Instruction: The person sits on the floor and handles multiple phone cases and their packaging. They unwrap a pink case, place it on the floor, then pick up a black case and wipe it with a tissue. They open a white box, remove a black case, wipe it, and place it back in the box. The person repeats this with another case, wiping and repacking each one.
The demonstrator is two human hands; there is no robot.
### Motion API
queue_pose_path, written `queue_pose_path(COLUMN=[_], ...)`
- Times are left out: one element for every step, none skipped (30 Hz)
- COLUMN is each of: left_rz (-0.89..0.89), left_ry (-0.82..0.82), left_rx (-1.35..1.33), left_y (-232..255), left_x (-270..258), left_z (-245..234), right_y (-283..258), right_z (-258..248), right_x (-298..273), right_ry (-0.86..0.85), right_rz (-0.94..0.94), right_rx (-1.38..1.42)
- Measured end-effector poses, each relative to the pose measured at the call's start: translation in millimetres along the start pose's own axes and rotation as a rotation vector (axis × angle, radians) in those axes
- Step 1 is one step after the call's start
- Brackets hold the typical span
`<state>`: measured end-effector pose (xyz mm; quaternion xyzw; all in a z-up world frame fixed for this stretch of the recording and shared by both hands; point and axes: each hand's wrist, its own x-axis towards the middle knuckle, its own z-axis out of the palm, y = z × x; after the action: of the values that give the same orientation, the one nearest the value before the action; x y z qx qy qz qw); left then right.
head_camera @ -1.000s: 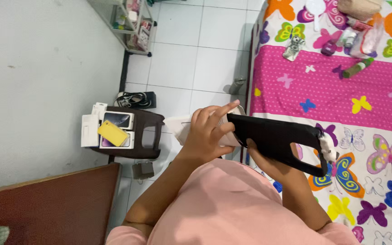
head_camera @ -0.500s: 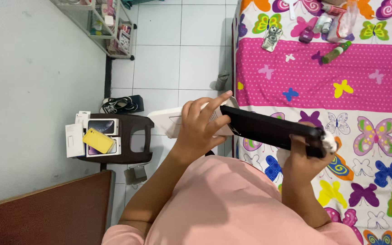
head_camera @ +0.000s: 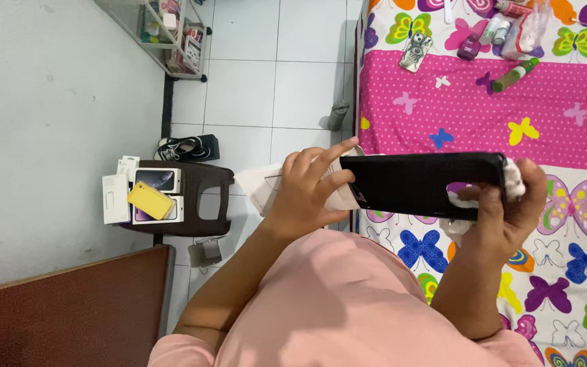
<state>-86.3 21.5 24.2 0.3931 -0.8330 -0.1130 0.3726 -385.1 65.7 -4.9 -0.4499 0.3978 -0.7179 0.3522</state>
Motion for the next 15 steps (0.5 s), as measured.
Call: queue_pose_path(left_rz=[-0.002,-0.005,-0.007,-0.012,-0.013,-0.014,-0.013,-0.011,-0.010,-0.008,-0.006,-0.005,0.000,0.004,0.009], left_ry=[-0.007,-0.014,-0.022,-0.027,-0.033,-0.039,-0.037,-0.035,-0.032,-0.021,-0.011,-0.001,0.001,0.004,0.007], left_rx=[-0.011,-0.021,-0.031,-0.034,-0.040,-0.046,-0.042,-0.039,-0.035,-0.043,-0.053,-0.063,-0.068,-0.072,-0.076], left_y=[1,1,1,1,1,1,1,0,0,-1,-2,-2,-3,-4,-5], left_x=[-1,-1,-2,-3,-4,-5,-5,-6,-6,-6,-6,-6,-7,-7,-7], left_z=[0,1,0,-1,-2,-3,-3,-3,-4,-4,-4,-4,-4,-4,-4], right_y=[1,1,0,0,-2,-1,-3,-4,-6,-7,-8,-8,-9,-10,-12], right_z=[2,6,11,16,21,26,29,31,33,35,36,37,38,39,40], right_x=[2,5,7,10,12,15,16,17,15,13,11,9,6,4,1], right_ry=[0.008,0.016,0.021,0.019,0.020,0.014,0.012,0.010,0.012,0.013,0.014,0.015,0.015,0.014,0.012], right_rz=[0.017,0.033,0.031,0.031,0.028,0.027,0.022,0.018,0.011,0.004,-0.001,-0.008,-0.017,-0.025,-0.037], right_rx=[0.009,0.018,-0.017,-0.042,-0.069,-0.086,-0.113,-0.142,-0.179,-0.207,-0.236,-0.256,-0.271,-0.285,-0.294])
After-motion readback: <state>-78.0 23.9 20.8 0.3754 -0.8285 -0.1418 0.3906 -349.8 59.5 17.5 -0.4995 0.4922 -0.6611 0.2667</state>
